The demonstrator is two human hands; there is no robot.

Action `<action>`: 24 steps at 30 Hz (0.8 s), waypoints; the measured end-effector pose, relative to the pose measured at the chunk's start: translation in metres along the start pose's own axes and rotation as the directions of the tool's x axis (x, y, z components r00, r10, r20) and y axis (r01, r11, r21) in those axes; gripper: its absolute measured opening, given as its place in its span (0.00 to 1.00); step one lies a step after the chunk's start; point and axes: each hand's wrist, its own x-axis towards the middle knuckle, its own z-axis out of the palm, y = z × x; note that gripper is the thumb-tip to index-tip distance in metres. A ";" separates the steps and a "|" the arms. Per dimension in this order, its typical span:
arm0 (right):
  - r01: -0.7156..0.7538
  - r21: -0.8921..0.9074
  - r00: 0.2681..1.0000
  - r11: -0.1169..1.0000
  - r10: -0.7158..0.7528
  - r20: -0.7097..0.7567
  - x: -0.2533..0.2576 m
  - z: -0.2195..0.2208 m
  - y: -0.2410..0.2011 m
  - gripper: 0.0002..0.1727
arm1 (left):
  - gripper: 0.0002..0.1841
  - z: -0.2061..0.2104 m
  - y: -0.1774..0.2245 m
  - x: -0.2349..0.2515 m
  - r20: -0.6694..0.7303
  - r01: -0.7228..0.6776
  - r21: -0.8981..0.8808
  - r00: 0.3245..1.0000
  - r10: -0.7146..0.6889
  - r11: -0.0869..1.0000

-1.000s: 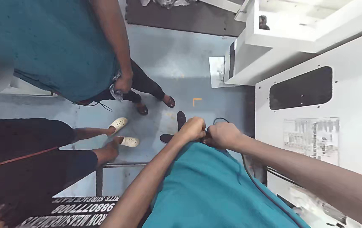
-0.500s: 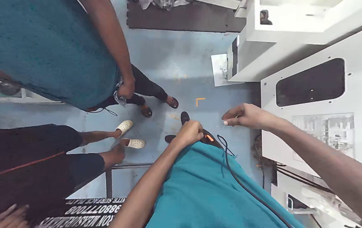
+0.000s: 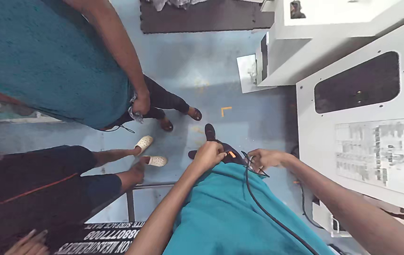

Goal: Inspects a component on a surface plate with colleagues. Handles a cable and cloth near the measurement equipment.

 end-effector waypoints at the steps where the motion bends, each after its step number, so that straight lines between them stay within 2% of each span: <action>1: 0.003 0.050 1.000 0.999 -0.003 -0.001 -0.003 -0.001 0.003 0.11 | 0.16 0.000 -0.002 -0.005 -0.016 -0.017 -0.058 1.000 0.016 0.998; 3: 0.109 0.097 0.991 0.989 -0.100 -0.093 -0.013 -0.009 0.007 0.06 | 0.19 -0.001 -0.007 -0.020 -0.055 -0.100 -0.206 0.994 0.091 0.974; 4: 0.193 0.132 0.967 0.972 -0.166 -0.192 -0.019 -0.015 0.009 0.05 | 0.19 -0.003 -0.009 -0.027 -0.054 -0.153 -0.306 0.988 0.143 0.940; 5: 0.288 0.179 0.918 0.941 -0.218 -0.331 -0.026 -0.024 0.009 0.05 | 0.18 -0.005 -0.011 -0.034 -0.026 -0.190 -0.405 0.980 0.197 0.894; 7: 0.475 0.247 0.758 0.845 -0.249 -0.603 -0.042 -0.045 0.001 0.06 | 0.12 -0.006 -0.016 -0.042 0.047 -0.198 -0.507 0.965 0.257 0.839; 9: 0.623 0.235 0.613 0.746 -0.279 -0.739 -0.061 -0.070 -0.009 0.07 | 0.08 -0.002 -0.022 -0.043 0.025 -0.186 -0.498 0.973 0.228 0.847; 11: 0.713 0.224 0.562 0.664 -0.352 -0.749 -0.078 -0.090 -0.011 0.09 | 0.07 0.001 -0.022 -0.036 -0.100 -0.134 -0.477 0.990 0.098 0.868; 13: 0.678 0.231 0.627 0.698 -0.384 -0.678 -0.095 -0.095 -0.007 0.08 | 0.08 0.007 -0.020 -0.021 -0.243 -0.099 -0.477 0.970 -0.023 0.873; 15: 0.505 0.173 0.776 0.846 -0.358 -0.519 -0.105 -0.092 -0.005 0.07 | 0.10 0.008 -0.015 -0.011 -0.295 -0.104 -0.429 0.955 -0.030 0.897; 17: 0.260 -0.097 0.926 0.961 -0.277 -0.257 -0.097 -0.097 0.000 0.07 | 0.11 0.004 -0.012 -0.013 -0.265 -0.094 -0.335 0.964 0.002 0.937; 18: 0.139 -0.318 0.967 0.938 -0.197 -0.159 -0.087 -0.105 0.005 0.07 | 0.11 0.003 -0.009 -0.017 -0.230 -0.065 -0.300 0.973 -0.005 0.952; 19: 0.009 -0.544 0.984 0.839 -0.104 -0.144 -0.079 -0.110 0.002 0.08 | 0.13 -0.001 -0.007 -0.023 -0.217 -0.022 -0.280 0.975 -0.041 0.960; 20: -0.112 -0.699 0.975 0.706 -0.057 -0.214 -0.069 -0.115 -0.002 0.10 | 0.15 -0.004 -0.006 -0.032 -0.233 0.023 -0.286 0.968 -0.093 0.958; 21: -0.179 -0.758 0.946 0.627 -0.101 -0.307 -0.060 -0.118 -0.006 0.10 | 0.16 -0.005 -0.008 -0.046 -0.287 0.053 -0.310 0.947 -0.147 0.949; 22: -0.143 -0.759 0.903 0.635 -0.230 -0.363 -0.052 -0.119 -0.017 0.09 | 0.16 -0.008 -0.012 -0.061 -0.367 0.058 -0.344 0.910 -0.191 0.937; 24: 0.089 -0.693 0.771 0.715 -0.491 -0.407 -0.036 -0.112 -0.053 0.10 | 0.15 -0.013 -0.025 -0.101 -0.528 0.031 -0.413 0.806 -0.267 0.910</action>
